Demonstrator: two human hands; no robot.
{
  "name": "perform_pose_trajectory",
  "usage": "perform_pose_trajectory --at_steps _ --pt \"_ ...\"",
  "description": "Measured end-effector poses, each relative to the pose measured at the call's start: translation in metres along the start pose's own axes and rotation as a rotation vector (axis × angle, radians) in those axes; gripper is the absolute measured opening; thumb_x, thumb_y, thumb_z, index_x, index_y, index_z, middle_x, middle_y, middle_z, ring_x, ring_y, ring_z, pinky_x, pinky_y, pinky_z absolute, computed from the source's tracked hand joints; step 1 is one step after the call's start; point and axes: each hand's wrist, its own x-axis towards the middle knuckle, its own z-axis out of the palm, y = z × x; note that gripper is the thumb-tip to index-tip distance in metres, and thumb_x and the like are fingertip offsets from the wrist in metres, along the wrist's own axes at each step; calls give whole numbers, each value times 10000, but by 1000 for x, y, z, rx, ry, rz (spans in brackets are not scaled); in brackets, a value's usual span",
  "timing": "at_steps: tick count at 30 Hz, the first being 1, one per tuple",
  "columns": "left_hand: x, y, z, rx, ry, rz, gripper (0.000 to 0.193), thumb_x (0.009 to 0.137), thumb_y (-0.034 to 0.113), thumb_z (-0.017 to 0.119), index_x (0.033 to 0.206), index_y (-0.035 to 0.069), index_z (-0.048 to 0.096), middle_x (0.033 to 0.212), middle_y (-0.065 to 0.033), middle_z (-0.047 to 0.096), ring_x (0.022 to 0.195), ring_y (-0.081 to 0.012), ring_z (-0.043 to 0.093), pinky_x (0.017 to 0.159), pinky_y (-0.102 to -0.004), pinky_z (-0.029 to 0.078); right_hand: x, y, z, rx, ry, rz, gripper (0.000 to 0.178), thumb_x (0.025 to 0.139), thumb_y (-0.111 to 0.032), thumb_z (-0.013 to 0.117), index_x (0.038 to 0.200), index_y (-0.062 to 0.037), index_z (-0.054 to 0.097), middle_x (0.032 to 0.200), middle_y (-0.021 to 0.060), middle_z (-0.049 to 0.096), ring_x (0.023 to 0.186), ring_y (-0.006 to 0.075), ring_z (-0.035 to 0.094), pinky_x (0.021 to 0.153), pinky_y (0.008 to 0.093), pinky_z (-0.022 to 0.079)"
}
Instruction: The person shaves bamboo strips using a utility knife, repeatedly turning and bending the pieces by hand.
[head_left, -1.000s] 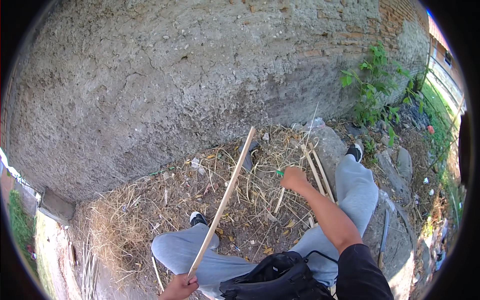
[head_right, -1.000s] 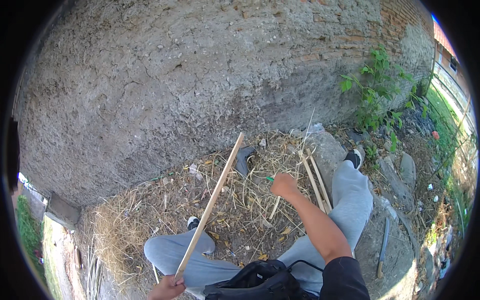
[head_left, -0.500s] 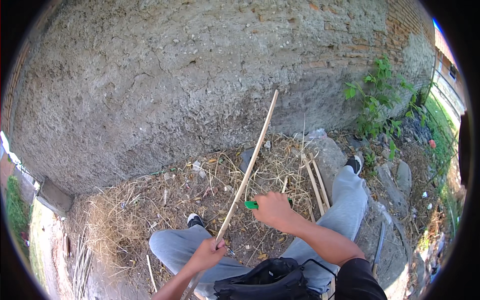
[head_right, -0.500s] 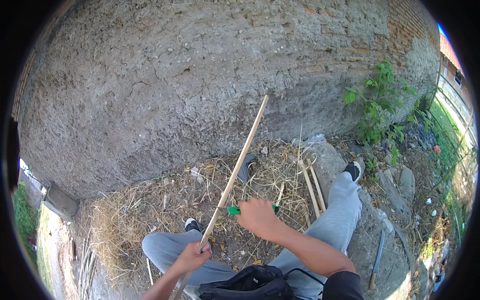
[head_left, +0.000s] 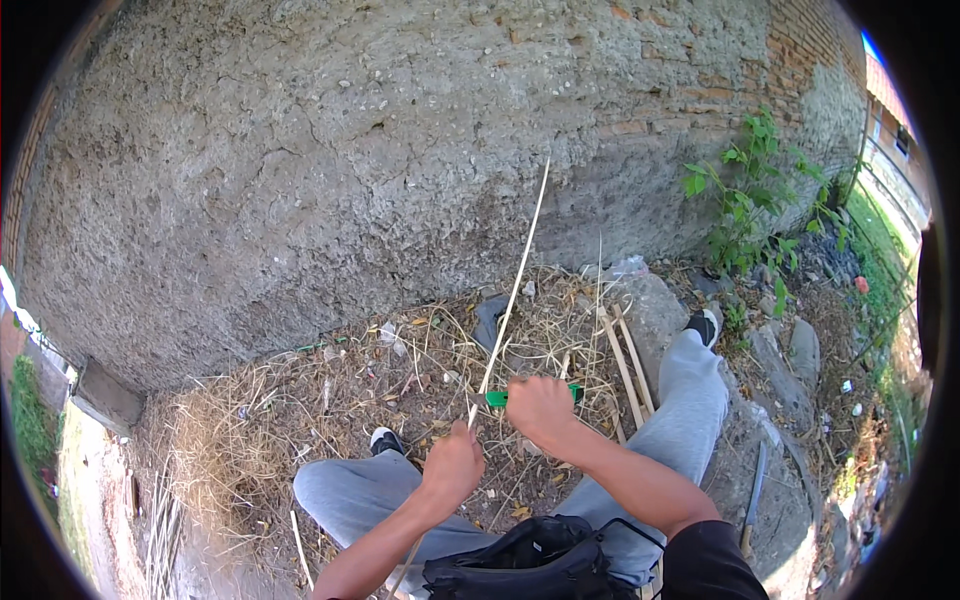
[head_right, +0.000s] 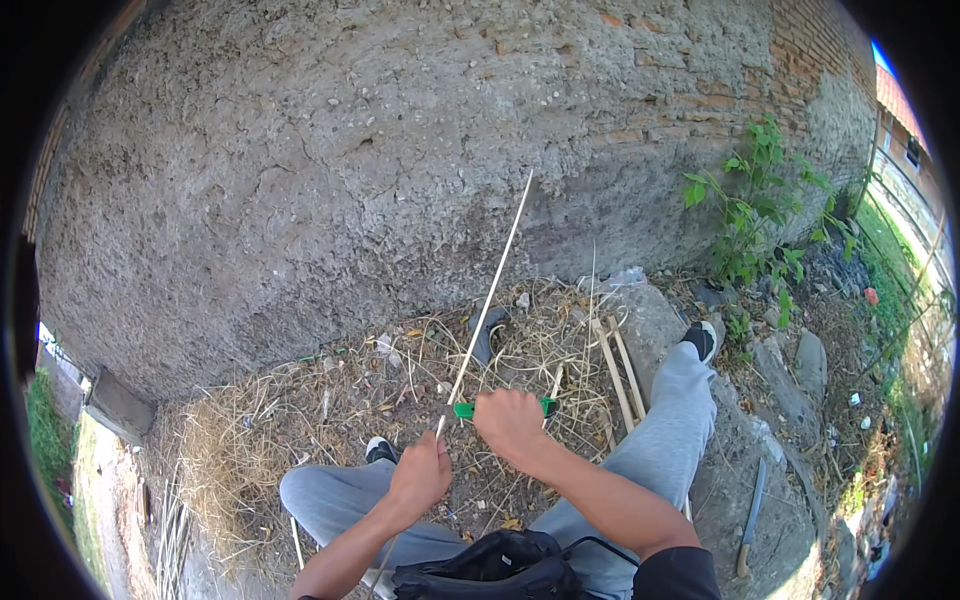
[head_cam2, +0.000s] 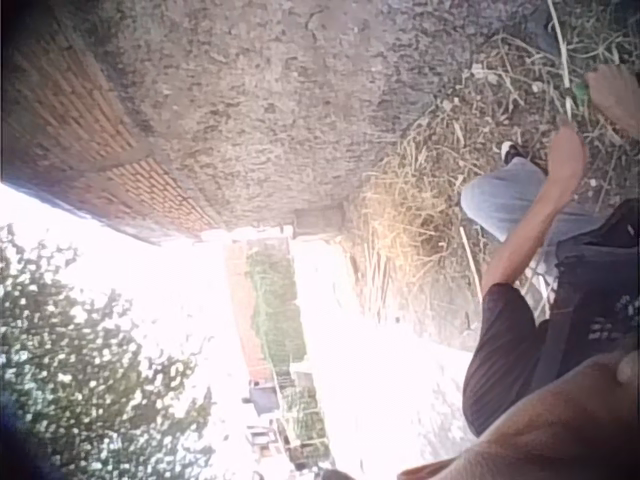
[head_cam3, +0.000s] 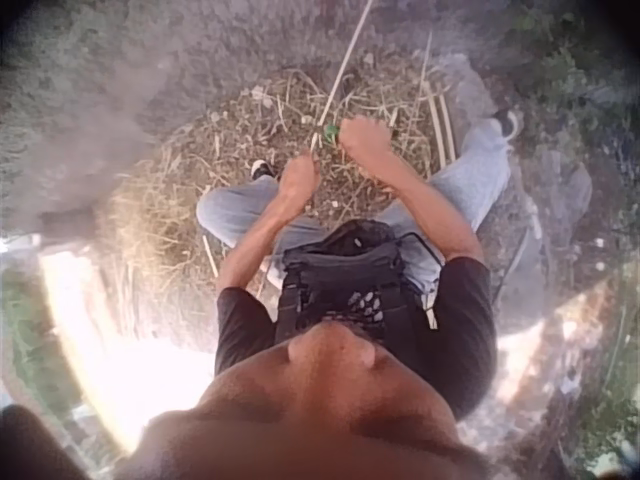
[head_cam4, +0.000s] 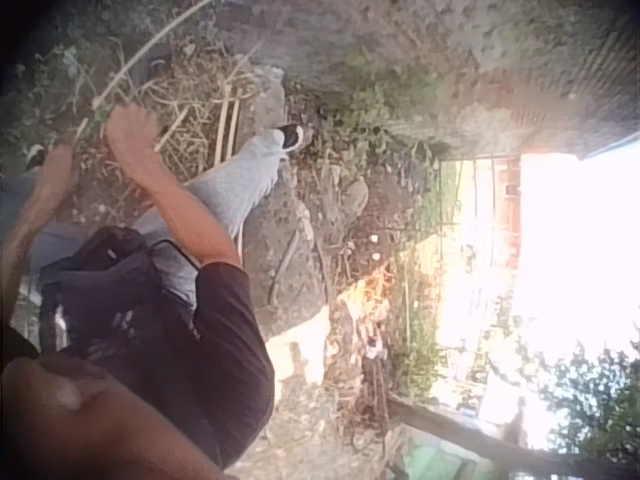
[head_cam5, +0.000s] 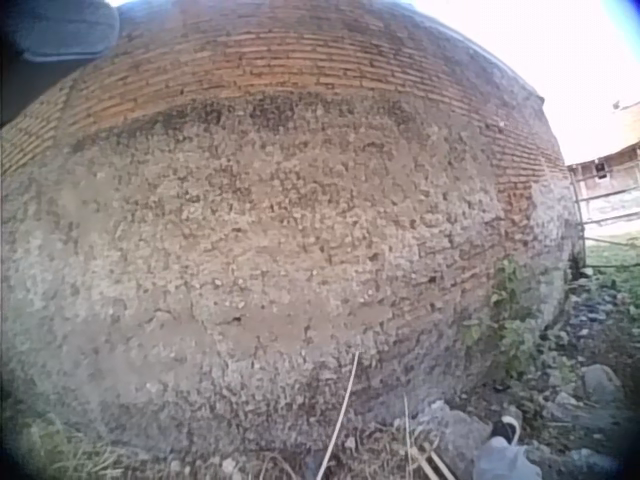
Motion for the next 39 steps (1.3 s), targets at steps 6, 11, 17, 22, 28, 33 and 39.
perform_pose_trajectory --at_steps 6,11,17,22,28,33,39 --pt "-11 -10 3 62 -15 -17 187 896 110 540 934 -65 485 671 -280 621 651 -455 644 609 -539 524 15 3 21 -92 57 -64 155 784 -146 593 810 -18 678 727 191 696 686 340 714 571 427 559" --pt "-31 -22 -8 91 -75 -47 180 875 92 553 960 -52 487 706 -278 630 674 -450 648 627 -534 523 23 2 44 -50 111 -119 156 786 -145 576 783 -18 667 698 203 683 654 356 702 567 446 549" --pt "-42 -27 -15 -5 -89 -58 194 838 72 561 956 -65 491 695 -276 624 669 -472 629 642 -542 511 32 0 55 -3 119 -103 176 783 -155 564 759 -16 670 676 216 671 632 376 690 561 462 536" --pt "-55 -20 -22 51 -198 -86 208 856 106 566 979 -49 500 728 -264 640 703 -459 645 668 -536 521 52 25 48 -1 52 76 168 785 -141 578 773 -34 706 769 230 688 709 389 696 610 476 541" --pt "-110 -26 -40 139 -322 -101 77 887 72 552 878 21 495 670 -174 630 606 -360 646 568 -456 511 79 81 43 -61 33 269 207 813 -138 562 845 -23 730 857 240 693 812 386 698 659 469 547" --pt "-157 -43 -72 172 -413 -165 229 869 139 510 1006 -42 543 715 -283 627 695 -471 628 604 -543 497 81 135 58 -46 43 419 232 852 -130 531 867 -27 738 906 215 704 833 378 700 714 462 558" --pt "-198 -66 -104 65 -506 -198 206 860 149 540 960 -31 547 701 -259 611 680 -465 613 611 -549 473 74 155 101 -158 -85 483 169 869 -122 600 944 -71 741 992 181 708 948 338 693 745 423 567"
